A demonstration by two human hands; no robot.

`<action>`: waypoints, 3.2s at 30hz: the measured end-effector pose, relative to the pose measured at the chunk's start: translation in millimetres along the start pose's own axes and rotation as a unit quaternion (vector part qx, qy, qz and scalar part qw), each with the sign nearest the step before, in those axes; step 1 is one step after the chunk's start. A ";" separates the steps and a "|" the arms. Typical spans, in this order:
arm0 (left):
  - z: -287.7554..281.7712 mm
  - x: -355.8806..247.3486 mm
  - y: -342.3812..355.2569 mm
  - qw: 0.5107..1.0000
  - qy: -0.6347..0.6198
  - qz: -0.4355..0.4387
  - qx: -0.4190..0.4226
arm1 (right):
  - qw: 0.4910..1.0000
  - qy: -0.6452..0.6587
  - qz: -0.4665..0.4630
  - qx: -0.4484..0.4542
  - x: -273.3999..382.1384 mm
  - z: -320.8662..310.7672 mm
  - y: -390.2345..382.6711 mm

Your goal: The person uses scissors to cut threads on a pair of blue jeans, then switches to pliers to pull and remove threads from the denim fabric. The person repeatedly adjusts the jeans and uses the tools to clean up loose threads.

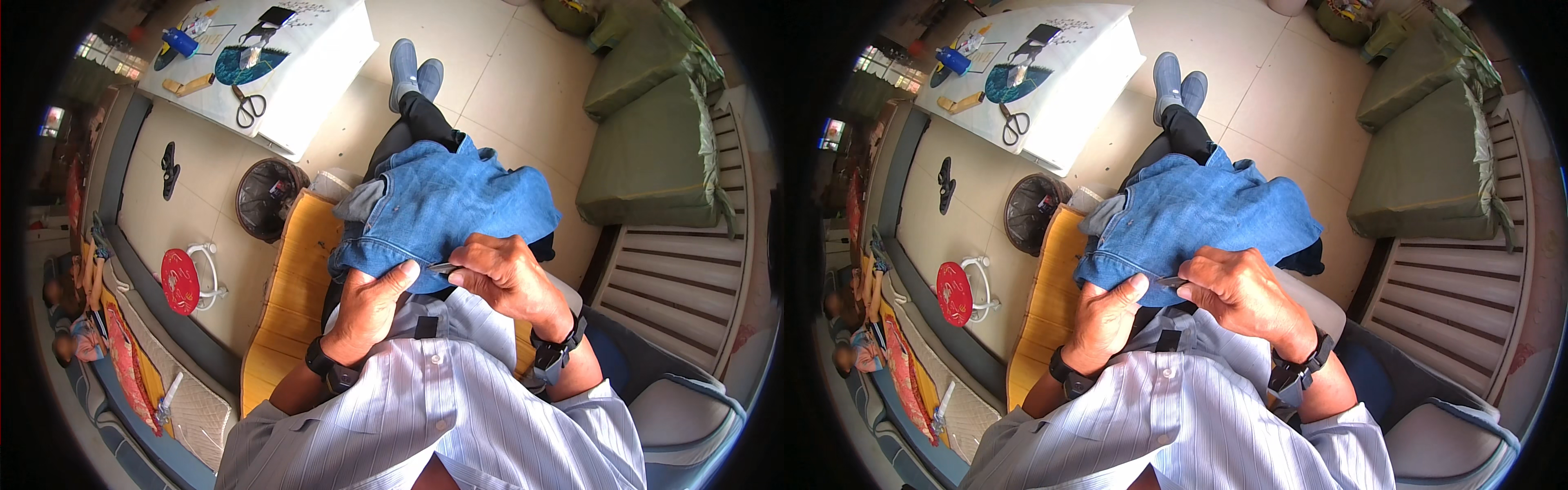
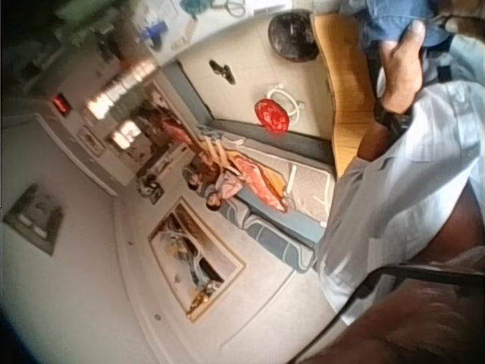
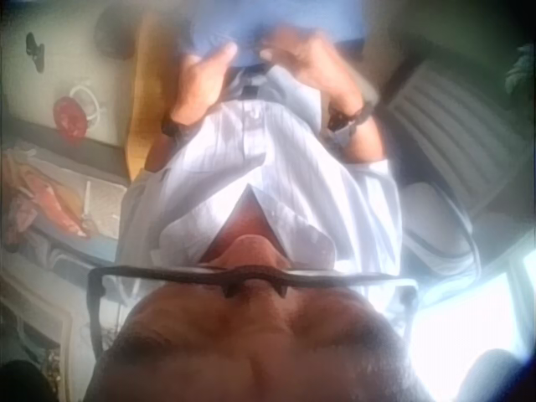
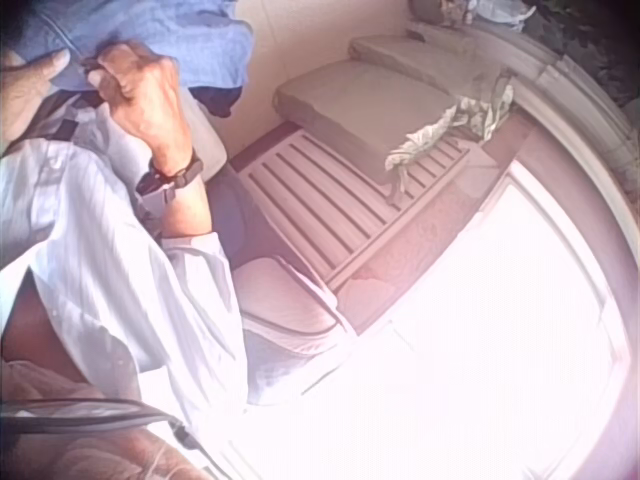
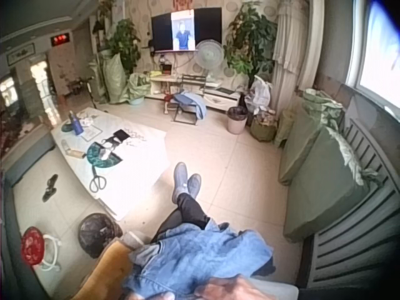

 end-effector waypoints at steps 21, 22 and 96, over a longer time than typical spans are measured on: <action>6.2 9.7 1.1 0.990 -0.133 -0.044 0.007 | 0.989 0.009 0.041 -0.139 -15.9 6.3 -39.6; 6.2 9.6 1.1 0.990 -0.131 -0.043 0.006 | 0.988 0.010 0.044 -0.144 -16.5 5.2 -39.7; -0.1 3.6 -0.2 0.999 -0.034 0.024 -0.003 | 0.960 0.134 0.161 -0.187 -46.9 11.2 -25.4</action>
Point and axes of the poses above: each hand's wrist, its own y-axis towards the middle knuckle, its own z-axis out of the palm, x = y × z, the point moved 10 cm from there along y, towards the middle knuckle, and after that the axes turned 8 degrees about y, right-handed, at the moved point
